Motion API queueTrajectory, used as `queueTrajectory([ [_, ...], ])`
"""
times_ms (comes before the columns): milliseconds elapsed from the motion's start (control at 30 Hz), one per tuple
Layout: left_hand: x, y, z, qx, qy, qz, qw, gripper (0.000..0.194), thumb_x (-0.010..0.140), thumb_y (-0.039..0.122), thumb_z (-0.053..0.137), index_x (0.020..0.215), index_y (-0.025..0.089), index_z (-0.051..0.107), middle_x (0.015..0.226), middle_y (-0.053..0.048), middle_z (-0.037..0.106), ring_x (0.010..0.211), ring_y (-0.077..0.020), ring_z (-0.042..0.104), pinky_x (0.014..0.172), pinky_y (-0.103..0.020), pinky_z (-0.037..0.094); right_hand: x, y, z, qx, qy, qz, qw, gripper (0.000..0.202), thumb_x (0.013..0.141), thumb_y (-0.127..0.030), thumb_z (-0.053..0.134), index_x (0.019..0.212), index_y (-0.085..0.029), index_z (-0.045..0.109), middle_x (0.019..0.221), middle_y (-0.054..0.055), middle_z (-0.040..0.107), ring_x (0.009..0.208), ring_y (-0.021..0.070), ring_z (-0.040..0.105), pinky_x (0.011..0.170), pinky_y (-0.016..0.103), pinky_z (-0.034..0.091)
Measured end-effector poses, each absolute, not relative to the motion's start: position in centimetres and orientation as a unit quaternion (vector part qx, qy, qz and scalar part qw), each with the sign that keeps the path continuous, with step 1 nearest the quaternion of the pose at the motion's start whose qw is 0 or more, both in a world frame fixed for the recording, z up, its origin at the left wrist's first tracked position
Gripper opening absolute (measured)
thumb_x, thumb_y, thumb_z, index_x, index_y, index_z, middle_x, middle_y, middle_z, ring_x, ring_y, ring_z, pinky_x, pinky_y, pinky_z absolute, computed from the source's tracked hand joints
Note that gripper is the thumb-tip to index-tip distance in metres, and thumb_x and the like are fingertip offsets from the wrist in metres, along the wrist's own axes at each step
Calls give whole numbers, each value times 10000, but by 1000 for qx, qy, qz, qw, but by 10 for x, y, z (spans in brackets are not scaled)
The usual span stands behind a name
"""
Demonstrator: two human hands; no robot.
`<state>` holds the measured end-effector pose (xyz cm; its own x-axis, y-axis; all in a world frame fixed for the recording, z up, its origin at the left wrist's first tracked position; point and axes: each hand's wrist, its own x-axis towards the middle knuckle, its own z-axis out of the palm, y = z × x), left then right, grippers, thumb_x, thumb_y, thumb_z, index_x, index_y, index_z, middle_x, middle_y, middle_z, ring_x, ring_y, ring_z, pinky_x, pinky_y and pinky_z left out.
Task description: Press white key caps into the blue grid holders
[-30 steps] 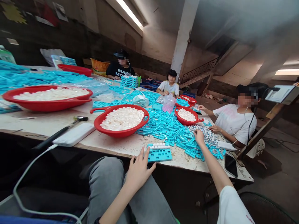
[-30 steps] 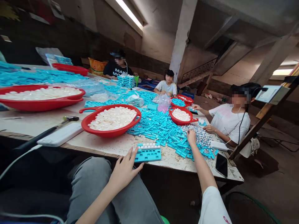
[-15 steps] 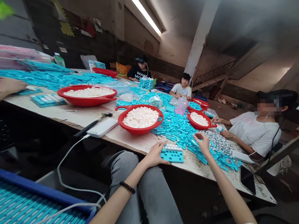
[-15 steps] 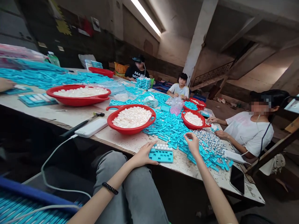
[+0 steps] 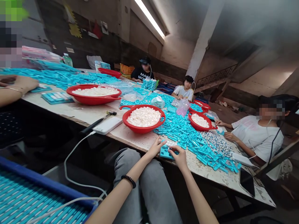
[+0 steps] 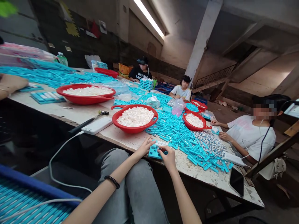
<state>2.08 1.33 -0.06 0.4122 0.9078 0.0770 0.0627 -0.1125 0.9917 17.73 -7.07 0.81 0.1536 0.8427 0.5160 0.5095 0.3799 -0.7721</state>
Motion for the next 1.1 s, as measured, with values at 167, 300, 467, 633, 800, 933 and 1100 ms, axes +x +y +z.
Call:
queueTrajectory([
  [167,20,14,4,514,328,375,699,721,748,305,776,1382,139,476,1295,-164,659,1035,-240,707,804,-295,585,177,-70,11,-544,-632,127,537,194,858,-381,676,883,-209,760,870,53,718,755,197,663,727,315,537],
  [300,15,9,10,497,275,359,741,641,684,281,802,1264,154,561,1223,-136,694,965,-229,721,744,-276,581,177,-66,12,-553,-636,118,526,205,854,-387,674,867,-203,763,824,48,703,688,180,631,674,296,518],
  [467,14,5,14,466,273,377,752,775,601,222,857,1303,213,531,1277,-120,668,1060,-250,697,770,-284,579,179,-64,14,-545,-664,115,499,172,866,-336,659,879,-206,771,833,50,726,699,183,639,687,294,512],
  [633,16,4,17,446,297,370,759,706,660,354,858,1281,195,562,1095,-97,742,884,-207,733,754,-290,581,179,-64,12,-543,-648,129,518,158,863,-328,667,903,-214,769,899,56,736,772,196,663,736,308,520],
  [800,16,5,17,481,284,341,756,546,671,427,845,1109,169,646,1051,-90,755,913,-214,729,794,-297,576,178,-66,6,-542,-621,148,547,162,845,-335,692,909,-207,768,904,57,747,799,206,677,735,311,527],
  [933,17,7,13,502,326,335,728,610,644,416,872,1136,190,591,999,-68,756,847,-212,736,720,-289,576,178,-69,4,-548,-610,140,556,167,843,-338,692,909,-206,771,889,55,745,801,208,679,731,312,529],
  [1100,16,7,11,515,284,327,740,716,582,450,911,1126,184,530,986,-70,754,848,-229,738,742,-325,590,178,-71,4,-548,-598,138,568,169,836,-348,696,896,-209,773,864,53,736,765,199,678,706,303,547],
])
